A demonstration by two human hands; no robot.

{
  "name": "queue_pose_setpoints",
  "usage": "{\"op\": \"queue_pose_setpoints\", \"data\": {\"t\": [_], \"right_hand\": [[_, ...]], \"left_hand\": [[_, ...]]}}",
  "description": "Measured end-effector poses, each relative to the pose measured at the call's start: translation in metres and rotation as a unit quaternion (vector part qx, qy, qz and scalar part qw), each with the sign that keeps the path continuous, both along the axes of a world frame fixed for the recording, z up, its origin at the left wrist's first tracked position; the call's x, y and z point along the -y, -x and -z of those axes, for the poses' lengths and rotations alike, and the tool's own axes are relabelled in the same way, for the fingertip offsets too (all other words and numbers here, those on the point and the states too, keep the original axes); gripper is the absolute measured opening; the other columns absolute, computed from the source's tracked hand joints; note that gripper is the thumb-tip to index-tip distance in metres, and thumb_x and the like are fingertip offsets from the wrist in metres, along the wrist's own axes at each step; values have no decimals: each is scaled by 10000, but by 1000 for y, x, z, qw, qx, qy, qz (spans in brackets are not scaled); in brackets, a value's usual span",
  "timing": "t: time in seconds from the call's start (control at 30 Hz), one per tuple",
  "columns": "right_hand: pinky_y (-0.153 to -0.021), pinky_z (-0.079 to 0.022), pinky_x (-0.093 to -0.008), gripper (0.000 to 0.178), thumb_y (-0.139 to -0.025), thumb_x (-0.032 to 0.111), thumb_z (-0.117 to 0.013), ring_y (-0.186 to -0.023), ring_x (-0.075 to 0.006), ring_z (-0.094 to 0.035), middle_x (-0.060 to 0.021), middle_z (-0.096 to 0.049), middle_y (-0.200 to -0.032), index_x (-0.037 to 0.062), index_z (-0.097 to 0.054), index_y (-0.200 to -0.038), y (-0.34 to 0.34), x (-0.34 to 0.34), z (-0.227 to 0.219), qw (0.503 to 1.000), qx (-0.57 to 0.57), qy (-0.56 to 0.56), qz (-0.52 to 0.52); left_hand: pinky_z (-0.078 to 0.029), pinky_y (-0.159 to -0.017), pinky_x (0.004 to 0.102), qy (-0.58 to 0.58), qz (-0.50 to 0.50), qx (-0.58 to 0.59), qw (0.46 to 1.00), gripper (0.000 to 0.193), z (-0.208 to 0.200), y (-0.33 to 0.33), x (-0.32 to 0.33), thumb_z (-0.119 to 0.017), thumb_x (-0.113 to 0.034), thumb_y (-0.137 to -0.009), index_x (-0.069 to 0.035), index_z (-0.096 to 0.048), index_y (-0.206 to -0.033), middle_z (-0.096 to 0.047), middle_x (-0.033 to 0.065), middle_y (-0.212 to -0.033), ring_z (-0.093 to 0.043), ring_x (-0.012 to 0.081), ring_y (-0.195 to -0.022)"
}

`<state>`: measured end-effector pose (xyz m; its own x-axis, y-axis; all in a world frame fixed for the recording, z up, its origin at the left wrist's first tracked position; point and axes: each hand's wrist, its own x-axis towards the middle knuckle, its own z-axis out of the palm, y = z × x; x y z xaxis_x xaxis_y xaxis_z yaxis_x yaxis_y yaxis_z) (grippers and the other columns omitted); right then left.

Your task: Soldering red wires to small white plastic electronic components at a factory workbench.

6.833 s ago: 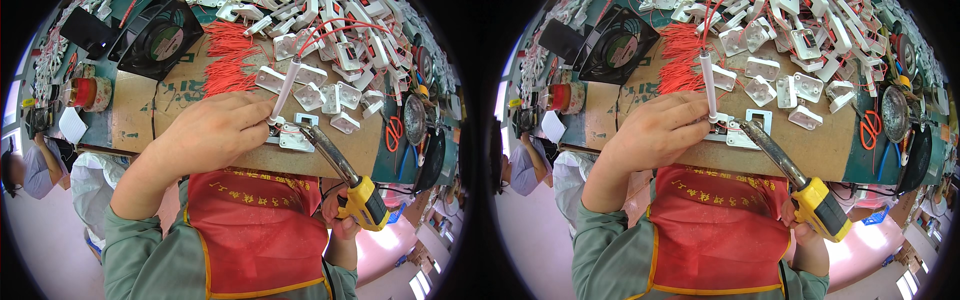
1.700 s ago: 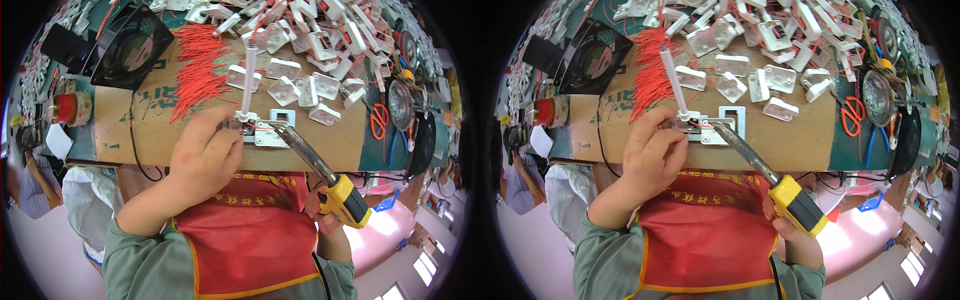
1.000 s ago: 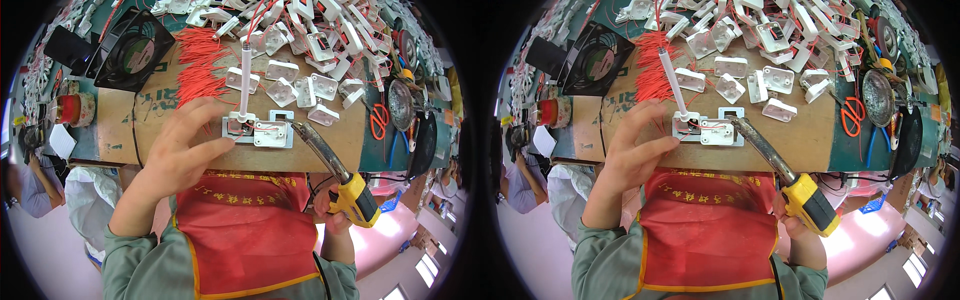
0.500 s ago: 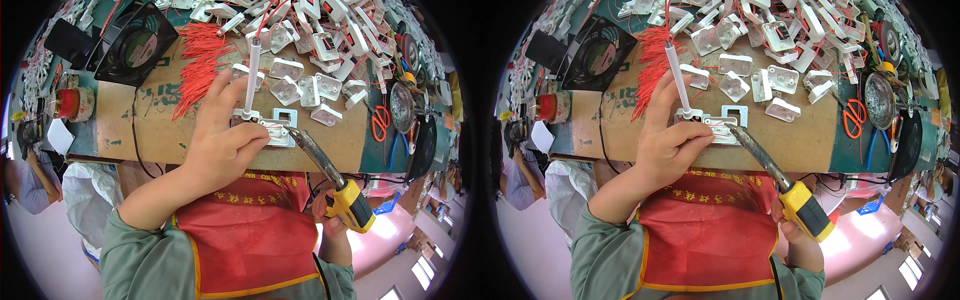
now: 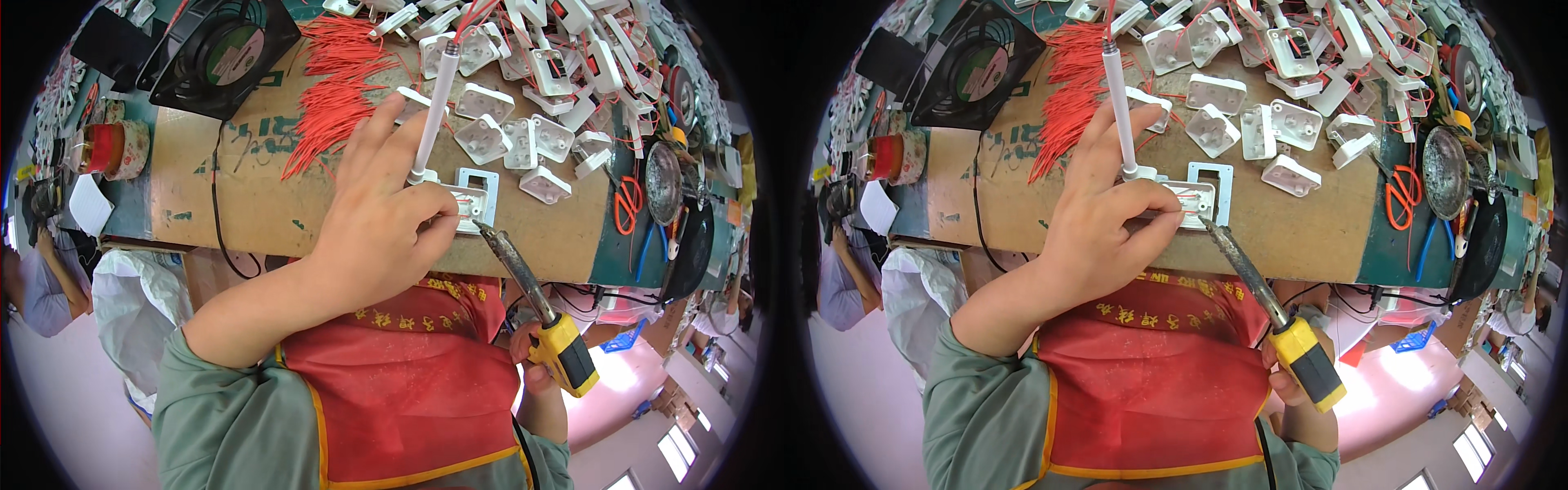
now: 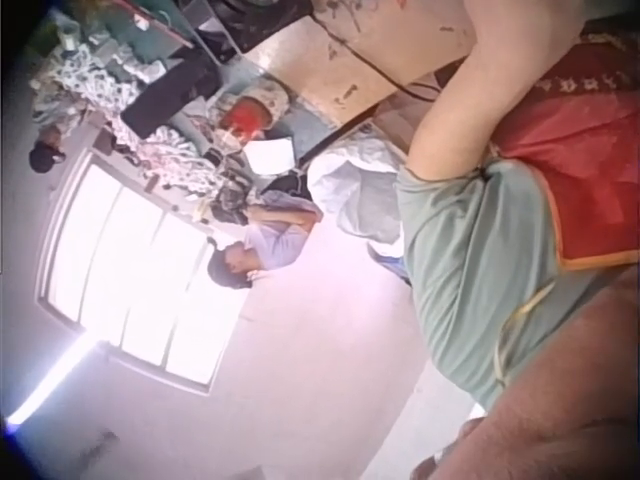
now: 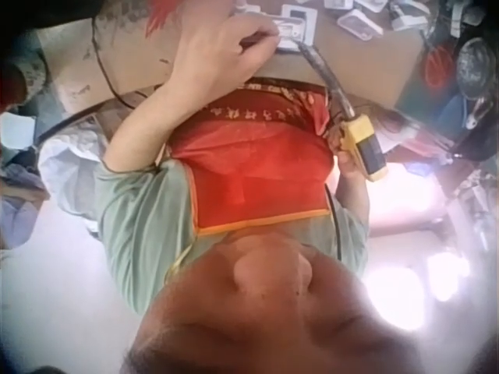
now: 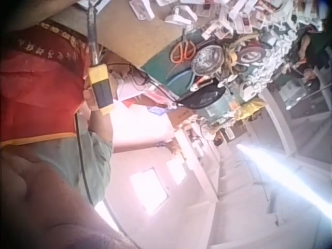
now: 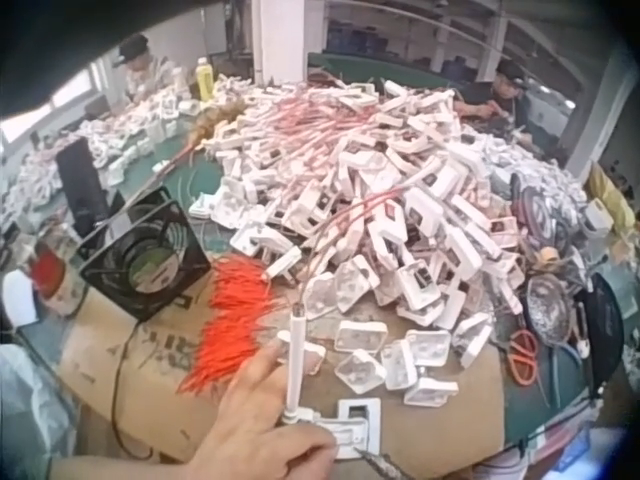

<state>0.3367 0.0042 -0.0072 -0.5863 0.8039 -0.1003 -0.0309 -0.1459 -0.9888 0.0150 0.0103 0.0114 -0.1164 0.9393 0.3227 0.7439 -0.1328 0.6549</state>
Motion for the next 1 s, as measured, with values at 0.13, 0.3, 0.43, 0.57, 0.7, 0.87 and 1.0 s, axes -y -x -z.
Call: {"op": "queue_pose_setpoints", "data": {"t": [0.13, 0.3, 0.43, 0.57, 0.7, 0.87, 1.0], "right_hand": [[-488, -430, -276, 430, -835, 391, -752, -544, -171, -549, -63, -557, -656, 29, -533, -757, 1, 3, 1, 1000, 3, 10, 9], [-506, -422, -258, 429, -825, 378, -767, -566, -152, -547, -53, -569, -678, 10, -553, -877, 4, 5, 3, 999, -15, 23, 29], [-511, -432, -257, 431, -829, 359, -771, -574, -147, -551, -51, -573, -696, 7, -548, -942, 5, 7, 4, 998, -31, 42, 31], [-523, -452, -261, 453, -828, 368, -775, -580, -146, -559, -53, -578, -705, -1, -551, -969, 9, 8, 1, 997, -34, 54, 42], [-530, -459, -262, 436, -829, 386, -772, -588, -147, -566, -55, -582, -713, 9, -574, -922, 9, 7, 0, 998, -23, 52, 37], [-538, -458, -260, 438, -818, 389, -780, -595, -144, -565, -53, -582, -721, 13, -583, -925, 8, 8, -1, 996, -20, 72, 39], [-513, -427, -266, 677, -781, 481, -797, -620, -150, -504, -36, -494, -763, 55, -484, -1203, -5, 12, 5, 997, -1, 76, 11]], "left_hand": [[-344, -1066, 520, 3, -3, 4, 1000, 137, 1, -1, -1, -771, -47, -693, -92, -660, -758, -458, 178, -1425, -350, 478, -1363], [-347, -1065, 522, 4, -3, 11, 1000, 128, 0, -1, -2, -768, -42, -686, -89, -663, -741, -464, 174, -1421, -359, 470, -1360], [-341, -1074, 522, 8, -3, 11, 1000, 116, -1, -1, -2, -762, -44, -685, -91, -668, -735, -468, 171, -1423, -350, 462, -1368], [-334, -1078, 525, 13, -2, 5, 1000, 109, -3, 0, -3, -756, -50, -686, -92, -665, -728, -470, 168, -1424, -339, 456, -1378], [-336, -1076, 526, 14, -1, 8, 1000, 111, -3, 0, -3, -756, -50, -684, -91, -660, -722, -471, 167, -1423, -340, 458, -1378], [-344, -1063, 525, 8, 0, 6, 1000, 116, -2, 0, -4, -756, -48, -677, -88, -656, -720, -481, 166, -1408, -355, 462, -1364], [-345, -1060, 525, 7, -2, 10, 1000, 112, -3, 1, -4, -753, -51, -678, -87, -655, -720, -486, 164, -1398, -358, 460, -1360]]}}
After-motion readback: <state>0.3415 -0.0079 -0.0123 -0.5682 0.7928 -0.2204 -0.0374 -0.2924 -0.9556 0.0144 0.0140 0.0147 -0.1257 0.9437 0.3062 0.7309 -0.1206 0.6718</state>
